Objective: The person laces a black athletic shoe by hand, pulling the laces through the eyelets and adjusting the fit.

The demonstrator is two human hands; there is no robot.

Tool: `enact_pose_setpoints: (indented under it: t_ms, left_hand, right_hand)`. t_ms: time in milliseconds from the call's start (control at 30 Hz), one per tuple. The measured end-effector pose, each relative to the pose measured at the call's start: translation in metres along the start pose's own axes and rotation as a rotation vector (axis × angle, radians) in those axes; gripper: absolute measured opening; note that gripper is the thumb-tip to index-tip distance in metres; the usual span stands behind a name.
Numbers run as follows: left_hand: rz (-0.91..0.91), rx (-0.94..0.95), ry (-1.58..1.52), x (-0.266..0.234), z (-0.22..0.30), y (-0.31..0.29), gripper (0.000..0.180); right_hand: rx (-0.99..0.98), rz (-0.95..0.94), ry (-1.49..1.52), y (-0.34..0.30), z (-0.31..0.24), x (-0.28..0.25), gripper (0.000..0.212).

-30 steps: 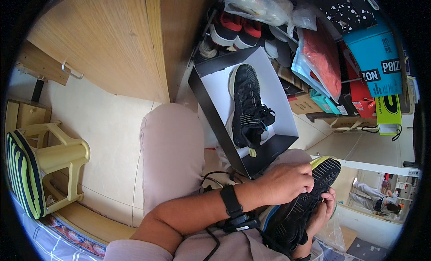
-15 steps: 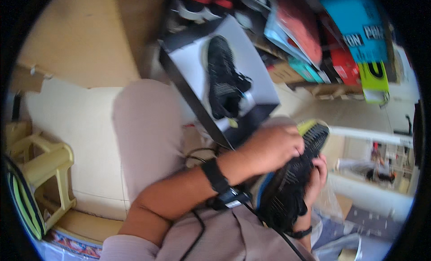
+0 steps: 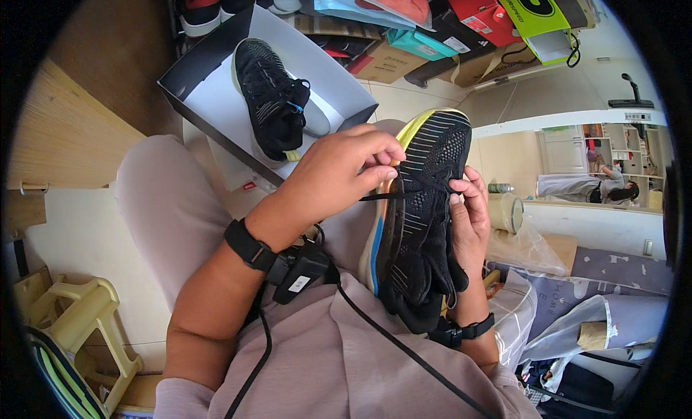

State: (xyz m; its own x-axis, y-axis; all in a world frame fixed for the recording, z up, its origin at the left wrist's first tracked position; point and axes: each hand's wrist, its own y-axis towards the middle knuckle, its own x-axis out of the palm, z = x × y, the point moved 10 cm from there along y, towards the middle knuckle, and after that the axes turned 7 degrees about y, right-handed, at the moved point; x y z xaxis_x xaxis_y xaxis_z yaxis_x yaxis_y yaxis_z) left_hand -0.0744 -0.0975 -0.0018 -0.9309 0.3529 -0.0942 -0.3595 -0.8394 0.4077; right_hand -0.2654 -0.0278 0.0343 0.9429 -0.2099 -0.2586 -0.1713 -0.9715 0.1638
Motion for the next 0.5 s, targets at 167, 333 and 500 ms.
enact_pose_setpoints:
  t_ms: [167,333,500]
  left_hand:
    - [-0.026,0.025,0.093,0.006,0.031,-0.006,0.018]
    - [-0.018,0.039,0.227,0.022,0.036,-0.007,0.016]
    - [-0.014,0.082,0.306,0.023,0.041,-0.006,0.011]
  right_hand:
    - [-0.011,0.033,0.077,-0.002,0.003,-0.010,0.019]
    - [-0.076,0.045,-0.073,-0.002,-0.003,-0.013,0.017]
    - [-0.085,0.031,-0.074,-0.001,-0.010,-0.009,0.019]
